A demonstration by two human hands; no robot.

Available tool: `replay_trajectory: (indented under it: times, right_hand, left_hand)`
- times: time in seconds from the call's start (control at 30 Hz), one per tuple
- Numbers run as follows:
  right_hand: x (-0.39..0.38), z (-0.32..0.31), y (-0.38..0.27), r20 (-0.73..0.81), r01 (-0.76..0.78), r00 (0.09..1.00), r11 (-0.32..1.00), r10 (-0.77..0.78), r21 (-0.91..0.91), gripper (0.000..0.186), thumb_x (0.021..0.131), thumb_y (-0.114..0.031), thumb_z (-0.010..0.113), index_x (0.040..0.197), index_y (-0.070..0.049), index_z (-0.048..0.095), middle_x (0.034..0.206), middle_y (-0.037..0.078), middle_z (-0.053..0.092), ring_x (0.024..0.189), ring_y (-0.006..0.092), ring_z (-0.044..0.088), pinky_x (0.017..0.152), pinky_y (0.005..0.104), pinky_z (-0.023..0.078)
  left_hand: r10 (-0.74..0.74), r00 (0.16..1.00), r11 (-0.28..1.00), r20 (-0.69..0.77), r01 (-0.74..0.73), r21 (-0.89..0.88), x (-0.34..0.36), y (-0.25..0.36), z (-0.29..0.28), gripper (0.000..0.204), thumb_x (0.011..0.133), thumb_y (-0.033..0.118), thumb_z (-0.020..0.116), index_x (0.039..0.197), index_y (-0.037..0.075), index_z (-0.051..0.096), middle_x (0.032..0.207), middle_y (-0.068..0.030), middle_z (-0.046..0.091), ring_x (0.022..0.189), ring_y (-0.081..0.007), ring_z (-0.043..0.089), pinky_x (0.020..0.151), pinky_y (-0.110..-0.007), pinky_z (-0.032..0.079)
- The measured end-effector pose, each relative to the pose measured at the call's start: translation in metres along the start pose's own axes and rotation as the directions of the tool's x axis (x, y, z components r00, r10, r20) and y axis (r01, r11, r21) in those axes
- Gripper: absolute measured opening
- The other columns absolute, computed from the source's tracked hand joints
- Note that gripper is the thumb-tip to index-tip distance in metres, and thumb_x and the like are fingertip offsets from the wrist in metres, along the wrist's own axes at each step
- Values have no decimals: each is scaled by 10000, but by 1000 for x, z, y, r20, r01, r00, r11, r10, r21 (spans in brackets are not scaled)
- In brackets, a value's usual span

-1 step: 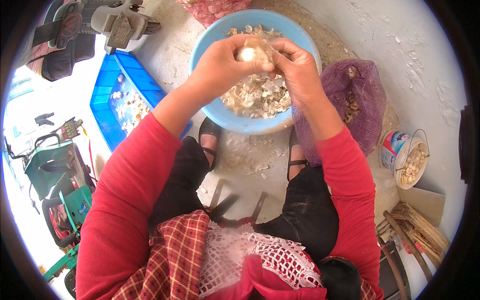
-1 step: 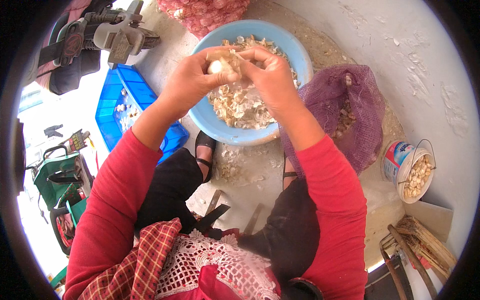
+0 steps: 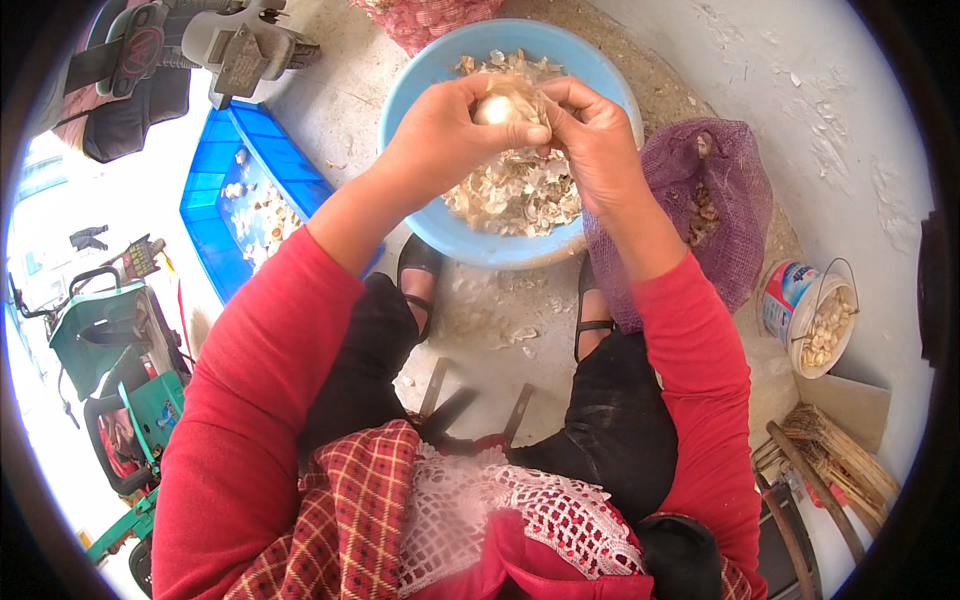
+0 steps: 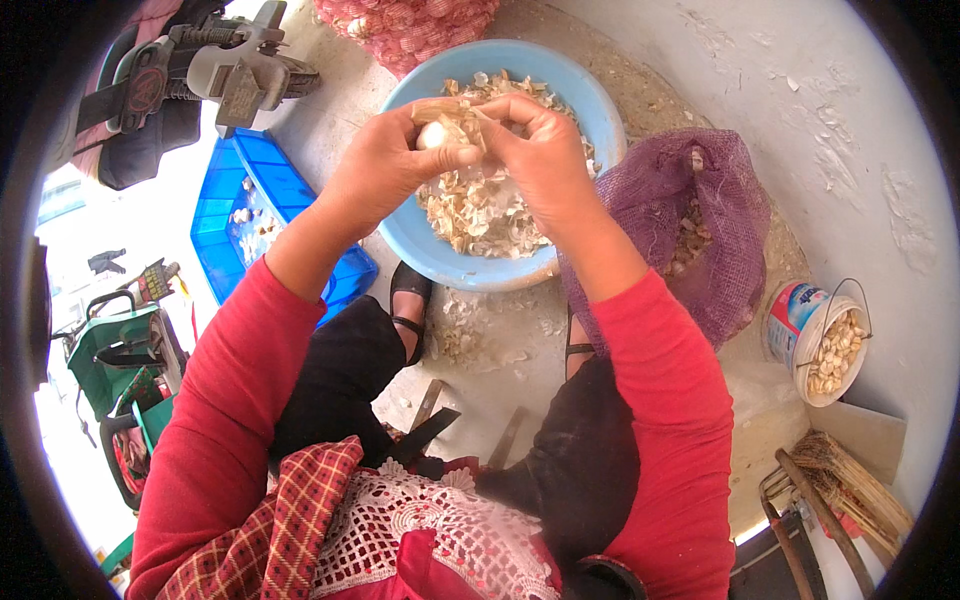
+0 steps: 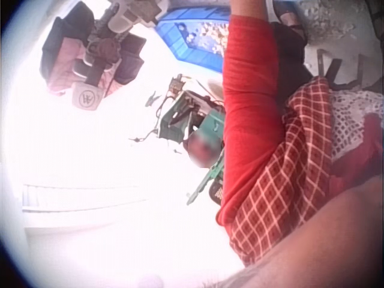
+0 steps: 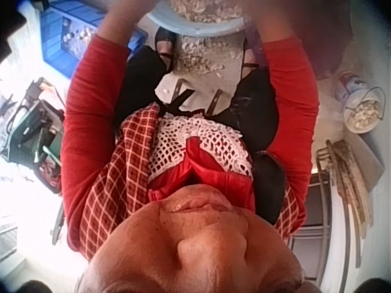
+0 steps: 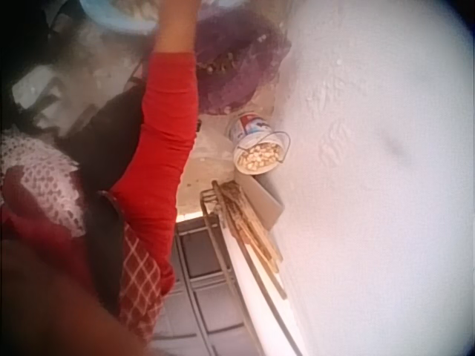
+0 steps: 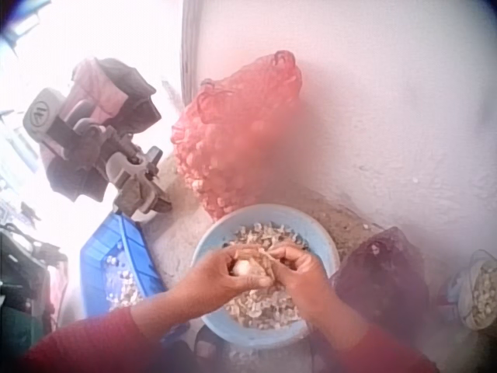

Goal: The person sits on the floor and peels garlic cloves by hand, separating the skins and placing the peeled cloves into a blue basin. The person repeatedly picks up garlic from a mesh bag and a blue tray, peels each clove, and discards the skins into the basin.

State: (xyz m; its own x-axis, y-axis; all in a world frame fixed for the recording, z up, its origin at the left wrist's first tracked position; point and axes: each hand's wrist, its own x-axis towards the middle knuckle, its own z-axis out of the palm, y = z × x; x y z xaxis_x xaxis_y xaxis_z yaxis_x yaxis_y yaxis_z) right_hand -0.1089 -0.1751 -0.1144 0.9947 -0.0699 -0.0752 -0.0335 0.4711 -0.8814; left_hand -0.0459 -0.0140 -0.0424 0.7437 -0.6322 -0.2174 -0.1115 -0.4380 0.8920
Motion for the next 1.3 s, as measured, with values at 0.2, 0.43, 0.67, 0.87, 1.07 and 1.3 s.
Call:
replay_trajectory:
  times: [0.2, 0.43, 0.67, 0.87, 1.07, 1.3]
  right_hand:
    - [1, 3, 4, -114, 119, 982, 958, -152, -259, 99, 974, -94, 599, 936, -12, 640, 813, 5, 622, 652, 64, 557, 589, 220, 463]
    - [3, 0, 0, -159, 109, 972, 934, -171, -341, 99, 940, -67, 622, 863, -5, 624, 819, 3, 610, 626, 78, 569, 581, 242, 458]
    - [9, -16, -10, -194, 60, 977, 983, -94, -173, 125, 985, -162, 609, 942, -48, 635, 716, -11, 581, 627, 77, 539, 596, 224, 456]
    - [11, -17, -10, -217, 70, 974, 997, -72, -18, 114, 958, -159, 643, 928, -50, 652, 719, -10, 591, 637, 77, 546, 594, 221, 429]
    - [12, -21, -19, -218, 113, 969, 993, -119, -37, 104, 949, -137, 647, 920, -37, 657, 740, -6, 606, 636, 78, 545, 604, 220, 438]
    - [11, -20, -21, -235, 78, 968, 995, -90, -61, 112, 968, -155, 636, 968, -44, 641, 742, -9, 571, 657, 92, 546, 633, 228, 452]
  left_hand:
    - [-121, 991, 990, 61, 116, 75, 0, 9, -1, 479, 871, 389, 750, 1112, -17, 671, 885, -21, 664, 799, -74, 572, 726, -254, 475]
    - [-107, 994, 994, 17, 107, 12, 2, 4, 5, 455, 904, 402, 704, 1102, -7, 675, 846, -60, 694, 708, -109, 645, 668, -266, 518]
    - [-200, 979, 979, -48, 197, -49, 2, -8, 4, 419, 926, 348, 664, 1131, -17, 638, 820, -69, 677, 678, -130, 664, 629, -271, 525]
    - [-139, 987, 985, -82, 129, -115, -2, -4, 5, 340, 914, 295, 635, 1108, 16, 641, 877, -78, 663, 773, -141, 637, 687, -297, 537]
    - [-166, 985, 983, -54, 161, -87, 0, 3, -1, 313, 914, 258, 637, 1113, 16, 641, 903, -85, 666, 797, -131, 639, 695, -281, 542]
    - [-170, 984, 977, -57, 160, -138, -3, 6, -2, 285, 926, 239, 635, 1121, 32, 643, 886, -30, 623, 780, -99, 567, 689, -248, 473]
